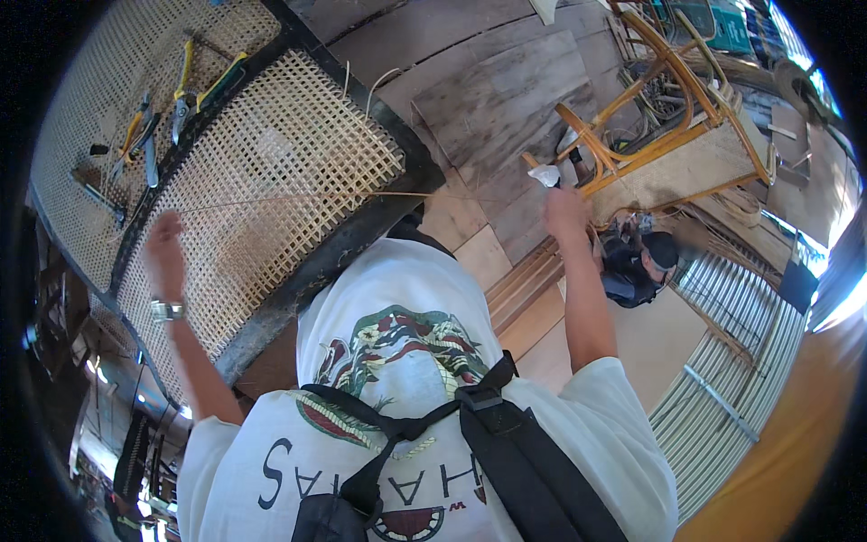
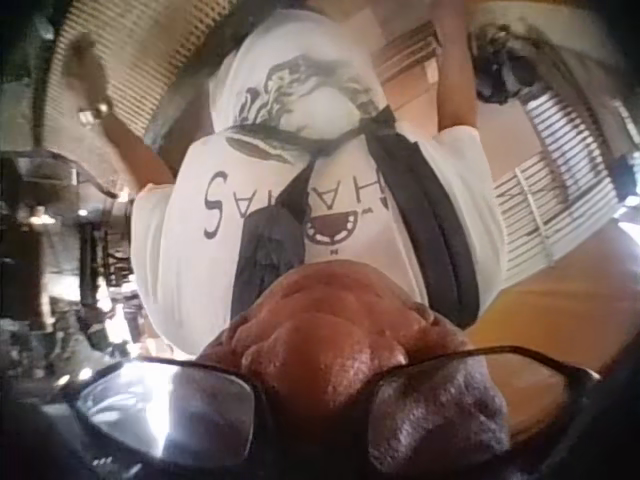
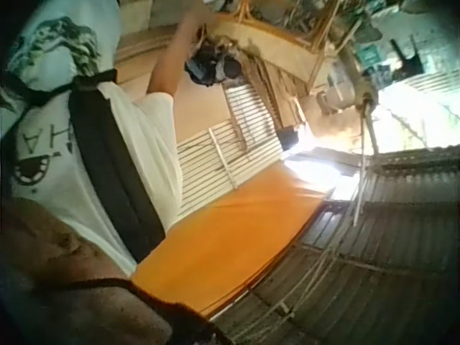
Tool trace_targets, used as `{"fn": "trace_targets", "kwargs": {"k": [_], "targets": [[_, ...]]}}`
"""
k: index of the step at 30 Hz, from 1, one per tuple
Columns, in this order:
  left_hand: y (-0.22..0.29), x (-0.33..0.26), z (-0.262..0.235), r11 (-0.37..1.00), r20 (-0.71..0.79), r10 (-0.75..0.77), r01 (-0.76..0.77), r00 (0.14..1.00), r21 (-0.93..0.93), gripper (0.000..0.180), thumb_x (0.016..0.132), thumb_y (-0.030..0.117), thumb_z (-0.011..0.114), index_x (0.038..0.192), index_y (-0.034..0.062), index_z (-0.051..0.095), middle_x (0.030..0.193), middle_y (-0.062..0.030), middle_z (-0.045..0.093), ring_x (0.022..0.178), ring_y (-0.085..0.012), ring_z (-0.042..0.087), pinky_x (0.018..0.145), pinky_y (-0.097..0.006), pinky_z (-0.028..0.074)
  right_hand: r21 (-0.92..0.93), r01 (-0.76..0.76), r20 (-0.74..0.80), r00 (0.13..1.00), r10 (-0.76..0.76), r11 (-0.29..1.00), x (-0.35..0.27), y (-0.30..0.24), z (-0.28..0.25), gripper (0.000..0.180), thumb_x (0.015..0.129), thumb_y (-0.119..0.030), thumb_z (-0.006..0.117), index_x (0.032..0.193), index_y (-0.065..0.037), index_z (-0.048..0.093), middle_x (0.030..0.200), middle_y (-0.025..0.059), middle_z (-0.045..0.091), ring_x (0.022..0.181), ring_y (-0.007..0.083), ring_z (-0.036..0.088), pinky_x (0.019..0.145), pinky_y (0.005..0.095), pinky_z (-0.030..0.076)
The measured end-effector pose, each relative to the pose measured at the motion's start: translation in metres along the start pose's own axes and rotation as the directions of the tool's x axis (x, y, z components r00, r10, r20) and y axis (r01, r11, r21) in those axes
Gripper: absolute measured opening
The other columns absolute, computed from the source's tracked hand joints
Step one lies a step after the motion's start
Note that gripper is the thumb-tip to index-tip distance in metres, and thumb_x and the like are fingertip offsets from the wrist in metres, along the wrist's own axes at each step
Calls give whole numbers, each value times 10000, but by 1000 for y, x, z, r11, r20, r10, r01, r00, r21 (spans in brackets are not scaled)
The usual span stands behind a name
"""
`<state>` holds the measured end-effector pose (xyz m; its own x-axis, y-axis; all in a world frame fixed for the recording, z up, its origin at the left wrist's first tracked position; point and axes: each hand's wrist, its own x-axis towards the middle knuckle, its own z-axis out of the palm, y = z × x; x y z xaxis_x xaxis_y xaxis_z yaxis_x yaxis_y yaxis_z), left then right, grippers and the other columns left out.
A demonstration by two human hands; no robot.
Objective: Repairing a rattan chair seat by weaving new rattan strips into the mesh and trimming excess material.
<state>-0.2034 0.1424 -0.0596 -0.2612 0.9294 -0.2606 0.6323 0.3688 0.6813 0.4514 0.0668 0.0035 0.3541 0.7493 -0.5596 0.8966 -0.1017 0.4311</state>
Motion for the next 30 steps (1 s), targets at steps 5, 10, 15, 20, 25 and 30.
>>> {"fn": "trace_targets", "kwargs": {"k": [5, 10, 15, 20, 25, 30], "targets": [[177, -118, 117, 915, 396, 336, -196, 854, -353, 133, 873, 34, 621, 973, 57, 706, 803, -162, 680, 678, -313, 659, 621, -388, 514, 694, 504, -459, 860, -223, 513, -36, -89, -78, 366, 899, -236, 698, 1175, -6, 629, 1122, 189, 669, 1057, 315, 650, 900, 395, 513], [206, -127, 133, 846, 440, 412, -155, 797, -511, 125, 950, 123, 625, 983, 37, 708, 743, -108, 683, 654, -180, 643, 602, -297, 483, 986, 126, -163, 864, -477, -109, -95, -170, -101, 318, 944, -121, 639, 1245, -32, 592, 1054, 56, 663, 903, 92, 611, 769, 251, 502], [197, -116, 125, 925, 593, 378, -259, 711, -280, 266, 1017, 249, 535, 945, 28, 666, 705, -123, 643, 639, -272, 631, 595, -368, 479, 979, 73, 19, 895, -445, 189, -90, -149, -103, 134, 930, -154, 669, 1002, -41, 656, 837, 69, 655, 747, 113, 605, 692, 272, 494], [188, -89, 116, 910, 565, 413, -300, 714, -286, 260, 1025, 218, 494, 878, 25, 589, 679, -124, 636, 624, -304, 630, 596, -384, 484, 575, 544, -517, 821, -243, 612, -32, -71, -51, 133, 891, -154, 652, 935, -34, 689, 856, 135, 655, 787, 276, 649, 728, 370, 502], [203, -68, 124, 915, 517, 358, -402, 778, -29, 278, 980, 284, 524, 882, 46, 627, 716, -228, 645, 687, -424, 637, 625, -517, 491, 708, 448, -413, 890, -195, 546, -11, -88, -106, 151, 885, -154, 667, 955, -21, 678, 833, 115, 628, 760, 220, 612, 709, 336, 482], [228, -58, 136, 846, 539, 337, -500, 772, 188, 300, 974, 303, 508, 907, 48, 653, 717, -211, 669, 703, -414, 670, 646, -522, 531, 702, 610, -464, 783, -414, 367, 2, -139, -133, 150, 887, -151, 664, 955, -18, 677, 837, 104, 630, 739, 205, 599, 696, 320, 479]]}}
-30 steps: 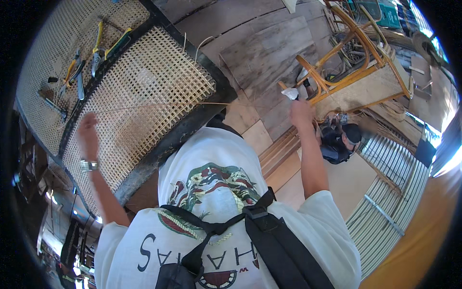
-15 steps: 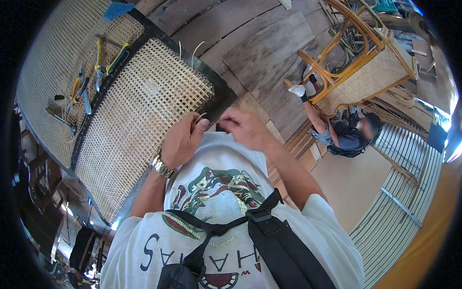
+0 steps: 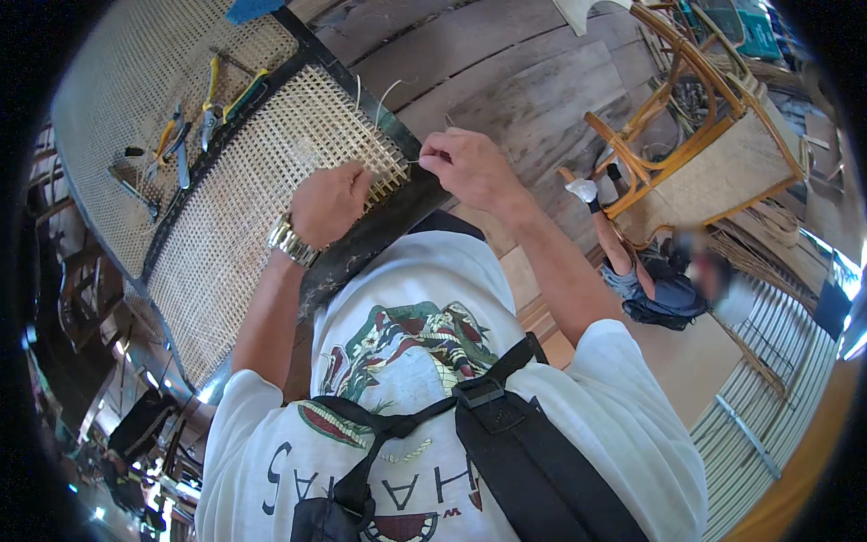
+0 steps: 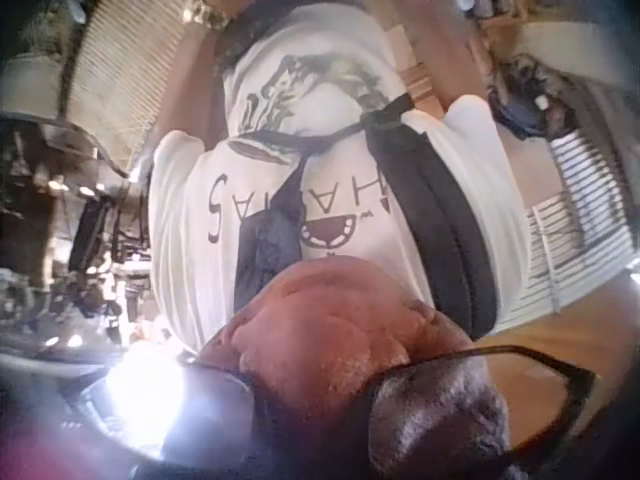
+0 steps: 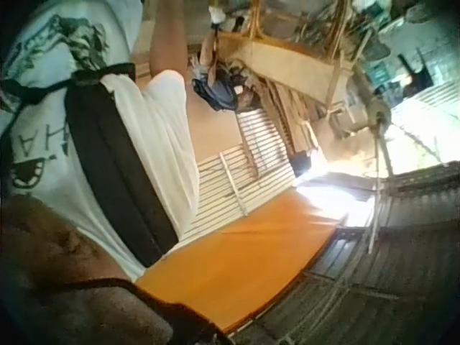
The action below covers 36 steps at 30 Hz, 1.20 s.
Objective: Repairing a rattan chair seat by weaving new rattan strips into the mesh and trimming excess material.
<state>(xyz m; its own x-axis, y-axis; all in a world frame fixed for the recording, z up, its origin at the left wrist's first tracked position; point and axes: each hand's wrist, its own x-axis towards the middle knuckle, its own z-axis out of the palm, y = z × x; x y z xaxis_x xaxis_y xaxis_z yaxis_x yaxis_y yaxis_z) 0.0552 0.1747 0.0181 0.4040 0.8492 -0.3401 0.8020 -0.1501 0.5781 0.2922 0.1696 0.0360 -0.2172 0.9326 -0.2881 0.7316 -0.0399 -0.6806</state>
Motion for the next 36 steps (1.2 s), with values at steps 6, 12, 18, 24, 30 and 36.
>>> {"fn": "trace_targets", "kwargs": {"k": [6, 12, 18, 24, 30, 36], "targets": [[34, 8, -13, 960, 86, -121, 95, 989, 264, 282, 956, 308, 523, 895, 85, 685, 829, -173, 703, 763, -397, 681, 691, -494, 543, 124, -21, 13, 1000, 20, 992, 8, 18, 2, 142, 882, -131, 681, 926, 4, 662, 800, 73, 614, 699, 138, 561, 668, 298, 482], [48, 22, -17, 887, 143, -123, 44, 982, 460, 300, 950, 317, 532, 920, 89, 724, 868, -166, 716, 824, -377, 695, 718, -492, 551, 194, 7, 23, 1000, -11, 981, 18, 20, 4, 168, 856, -134, 709, 887, 18, 647, 756, 72, 607, 673, 118, 554, 648, 291, 483], [36, 18, -5, 966, 116, -191, 166, 975, 196, 295, 948, 311, 555, 917, 63, 711, 849, -184, 707, 811, -388, 684, 731, -495, 534, 235, 15, 64, 997, -31, 972, 22, 24, 1, 169, 842, -140, 700, 862, 21, 653, 752, 80, 606, 667, 116, 551, 645, 289, 482], [33, 4, 18, 970, -29, -237, 235, 971, -68, 285, 948, 278, 580, 896, 16, 681, 818, -212, 692, 795, -404, 669, 731, -505, 515, 192, 56, 64, 996, -69, 980, 24, 24, 3, 174, 837, -156, 677, 860, 16, 664, 742, 91, 595, 656, 159, 563, 662, 301, 487], [51, -7, 39, 965, -190, -205, 231, 960, 126, 189, 963, 211, 570, 930, 25, 563, 902, -190, 643, 793, -405, 659, 664, -503, 525, 57, 79, 64, 994, -83, 995, 25, 17, 13, 174, 826, -162, 656, 838, 12, 661, 803, 139, 623, 685, 249, 607, 680, 353, 500], [46, -6, 35, 965, -143, -190, 212, 971, 156, 184, 966, 229, 562, 931, 49, 577, 886, -165, 650, 786, -369, 668, 656, -490, 523, 0, 132, 80, 988, -131, 991, 26, 10, 19, 179, 836, -168, 661, 834, 11, 654, 786, 146, 608, 711, 301, 617, 681, 392, 498]]}}
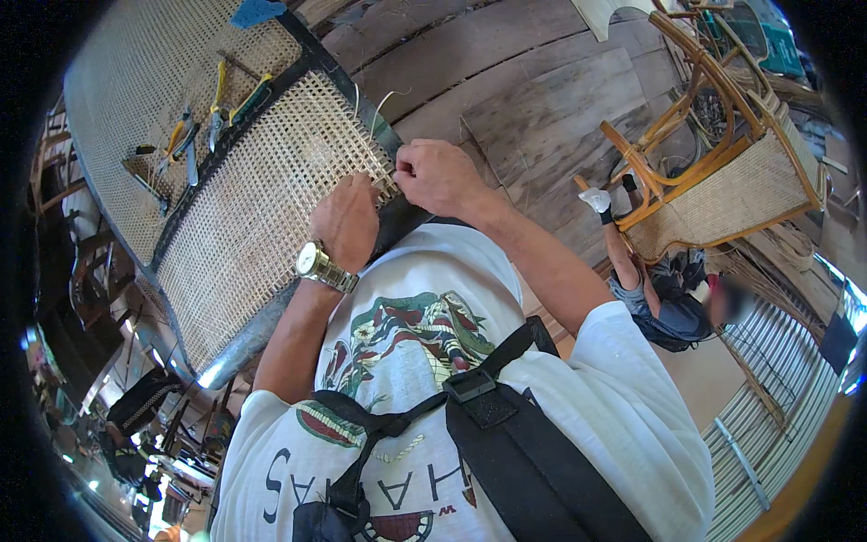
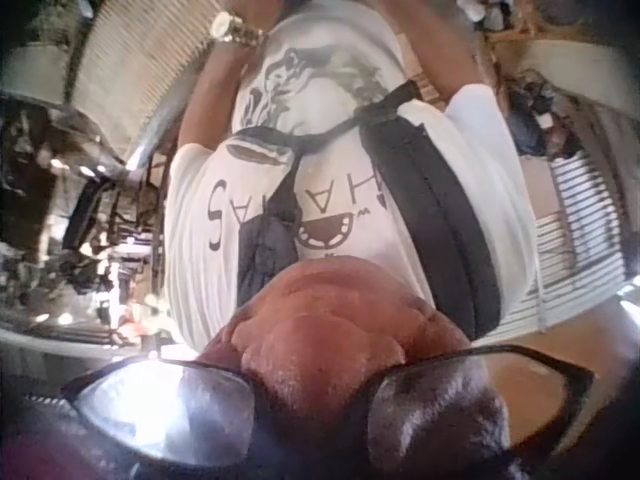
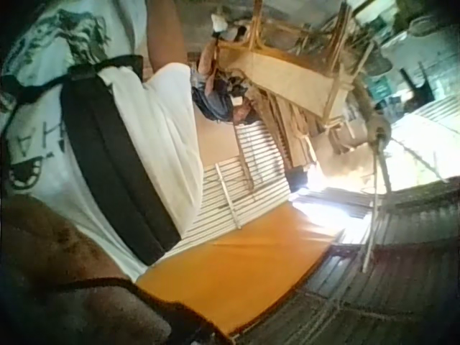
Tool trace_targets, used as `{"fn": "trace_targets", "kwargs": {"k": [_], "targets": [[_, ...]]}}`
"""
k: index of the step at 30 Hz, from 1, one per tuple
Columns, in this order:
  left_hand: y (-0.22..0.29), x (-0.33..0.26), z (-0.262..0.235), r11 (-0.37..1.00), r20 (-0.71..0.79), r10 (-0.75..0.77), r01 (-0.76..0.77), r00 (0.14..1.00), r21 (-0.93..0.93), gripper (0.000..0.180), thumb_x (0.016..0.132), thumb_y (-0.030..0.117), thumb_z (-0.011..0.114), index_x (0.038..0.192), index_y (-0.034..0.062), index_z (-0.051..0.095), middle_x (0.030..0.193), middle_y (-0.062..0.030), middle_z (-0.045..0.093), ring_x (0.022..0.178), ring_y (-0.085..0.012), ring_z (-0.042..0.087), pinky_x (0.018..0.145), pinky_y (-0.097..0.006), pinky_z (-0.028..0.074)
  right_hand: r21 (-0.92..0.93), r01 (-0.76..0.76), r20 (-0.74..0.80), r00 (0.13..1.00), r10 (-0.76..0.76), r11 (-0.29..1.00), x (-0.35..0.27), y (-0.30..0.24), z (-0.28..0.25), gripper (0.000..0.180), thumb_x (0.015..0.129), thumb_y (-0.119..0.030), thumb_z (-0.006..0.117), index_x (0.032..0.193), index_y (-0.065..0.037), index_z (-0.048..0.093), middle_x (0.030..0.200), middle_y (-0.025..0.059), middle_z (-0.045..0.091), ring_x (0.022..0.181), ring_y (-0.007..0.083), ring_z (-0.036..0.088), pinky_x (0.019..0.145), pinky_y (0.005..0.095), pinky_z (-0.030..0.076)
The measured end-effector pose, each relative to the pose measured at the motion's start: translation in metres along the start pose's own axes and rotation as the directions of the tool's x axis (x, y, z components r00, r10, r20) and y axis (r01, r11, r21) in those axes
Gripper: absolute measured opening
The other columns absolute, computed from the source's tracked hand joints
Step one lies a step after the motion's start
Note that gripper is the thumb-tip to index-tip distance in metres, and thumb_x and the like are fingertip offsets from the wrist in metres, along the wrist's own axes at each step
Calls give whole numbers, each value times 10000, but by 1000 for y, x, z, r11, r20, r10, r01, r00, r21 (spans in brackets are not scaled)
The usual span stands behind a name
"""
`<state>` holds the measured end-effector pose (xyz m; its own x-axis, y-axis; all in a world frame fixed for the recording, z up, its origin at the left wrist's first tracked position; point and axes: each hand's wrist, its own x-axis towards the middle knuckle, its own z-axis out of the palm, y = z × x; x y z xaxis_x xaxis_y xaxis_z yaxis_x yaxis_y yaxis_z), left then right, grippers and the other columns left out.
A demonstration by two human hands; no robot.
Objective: Repairing a rattan chair seat by weaving new rattan strips into the mesh and trimming excess material.
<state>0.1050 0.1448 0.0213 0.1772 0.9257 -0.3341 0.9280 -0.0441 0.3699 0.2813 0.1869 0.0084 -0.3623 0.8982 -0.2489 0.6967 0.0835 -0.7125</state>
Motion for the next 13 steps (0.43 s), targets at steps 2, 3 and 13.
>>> {"fn": "trace_targets", "kwargs": {"k": [2, 3, 13], "targets": [[-2, -1, -2, 1000, -14, -2, 2, 1000, -20, 179, 965, 234, 561, 938, 58, 579, 885, -157, 651, 787, -365, 668, 652, -486, 519, 3, 16, 6, 1000, -16, 1000, -2, -1, 1, 181, 839, -171, 668, 837, 9, 654, 788, 146, 603, 723, 309, 619, 685, 397, 496], [-3, -1, -2, 999, -27, -3, 2, 1000, -38, 174, 965, 239, 561, 946, 67, 582, 885, -150, 653, 789, -361, 668, 648, -483, 514, -32, 42, -2, 999, -42, 999, -3, -2, 1, 172, 841, -166, 672, 845, 6, 654, 801, 146, 601, 738, 317, 618, 697, 402, 494], [-10, 21, -24, 983, 234, -99, 132, 967, -130, 332, 947, 366, 597, 1012, 52, 682, 954, -210, 701, 876, -372, 679, 743, -459, 521, -12, 63, -31, 998, -63, 998, -6, 3, 10, 176, 849, -164, 704, 885, -2, 648, 853, 176, 606, 810, 325, 634, 749, 412, 496]]}}
